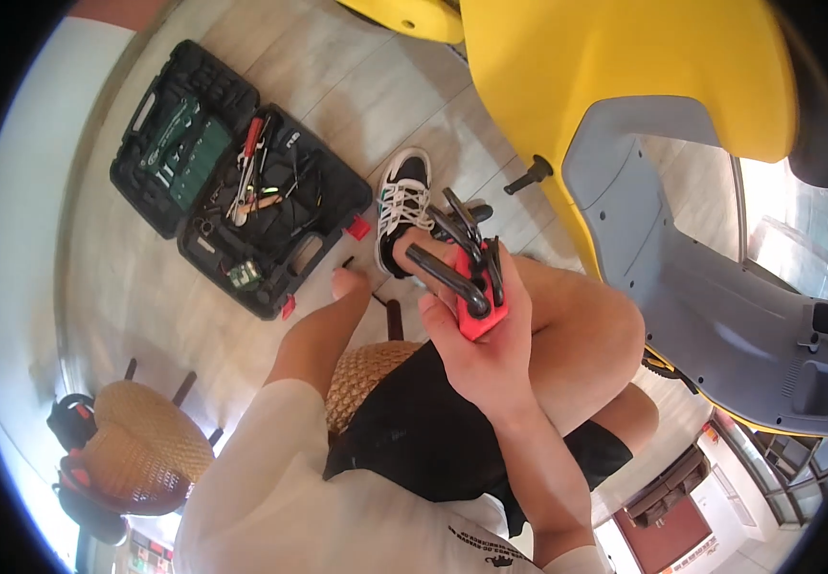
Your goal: Using an Allen key set to tighten or remove screws on a scooter panel.
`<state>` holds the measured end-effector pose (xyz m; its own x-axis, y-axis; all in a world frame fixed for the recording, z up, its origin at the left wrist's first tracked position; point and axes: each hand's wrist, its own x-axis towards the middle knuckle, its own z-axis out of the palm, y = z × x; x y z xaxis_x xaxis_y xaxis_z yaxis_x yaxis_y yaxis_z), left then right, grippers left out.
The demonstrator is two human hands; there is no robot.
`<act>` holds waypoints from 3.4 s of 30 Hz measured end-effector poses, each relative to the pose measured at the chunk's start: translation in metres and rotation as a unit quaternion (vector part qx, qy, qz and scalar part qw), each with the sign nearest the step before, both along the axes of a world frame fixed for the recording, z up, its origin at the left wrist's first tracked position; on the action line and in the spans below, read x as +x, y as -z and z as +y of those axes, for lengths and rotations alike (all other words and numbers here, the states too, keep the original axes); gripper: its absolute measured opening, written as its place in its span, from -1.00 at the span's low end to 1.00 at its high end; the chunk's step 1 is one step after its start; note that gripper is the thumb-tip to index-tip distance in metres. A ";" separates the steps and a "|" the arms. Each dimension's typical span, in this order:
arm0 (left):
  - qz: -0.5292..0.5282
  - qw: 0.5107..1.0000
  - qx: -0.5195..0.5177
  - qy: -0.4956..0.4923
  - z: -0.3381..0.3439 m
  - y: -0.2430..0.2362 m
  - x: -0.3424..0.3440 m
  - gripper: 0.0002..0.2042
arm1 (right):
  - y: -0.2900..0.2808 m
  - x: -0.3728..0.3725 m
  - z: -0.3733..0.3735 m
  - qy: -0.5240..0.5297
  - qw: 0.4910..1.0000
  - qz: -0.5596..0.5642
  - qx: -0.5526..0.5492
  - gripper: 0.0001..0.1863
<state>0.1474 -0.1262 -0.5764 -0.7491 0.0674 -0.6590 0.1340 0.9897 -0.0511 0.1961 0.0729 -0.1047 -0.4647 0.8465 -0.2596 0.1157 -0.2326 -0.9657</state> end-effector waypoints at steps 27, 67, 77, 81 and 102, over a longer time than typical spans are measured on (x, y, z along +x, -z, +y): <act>-0.374 0.323 0.783 0.377 0.128 -0.714 0.026 -0.79 | -0.175 0.193 -0.103 0.113 0.958 -0.028 0.261 -0.78; -0.630 0.318 0.476 0.525 0.127 -0.694 0.171 -0.42 | -0.120 0.326 -0.182 0.043 0.942 0.333 -0.017 -0.81; -0.582 0.482 0.478 0.448 0.113 -0.608 0.144 -0.44 | -0.114 0.326 -0.172 0.166 0.975 0.116 0.096 -0.79; -0.564 0.619 0.321 0.442 0.166 -0.491 0.116 -0.50 | -0.084 0.317 -0.147 0.151 0.977 0.025 0.148 -0.79; -0.481 0.641 0.060 0.596 0.170 -0.222 0.204 -0.23 | 0.045 0.333 -0.137 0.242 0.929 -0.280 -0.005 -0.52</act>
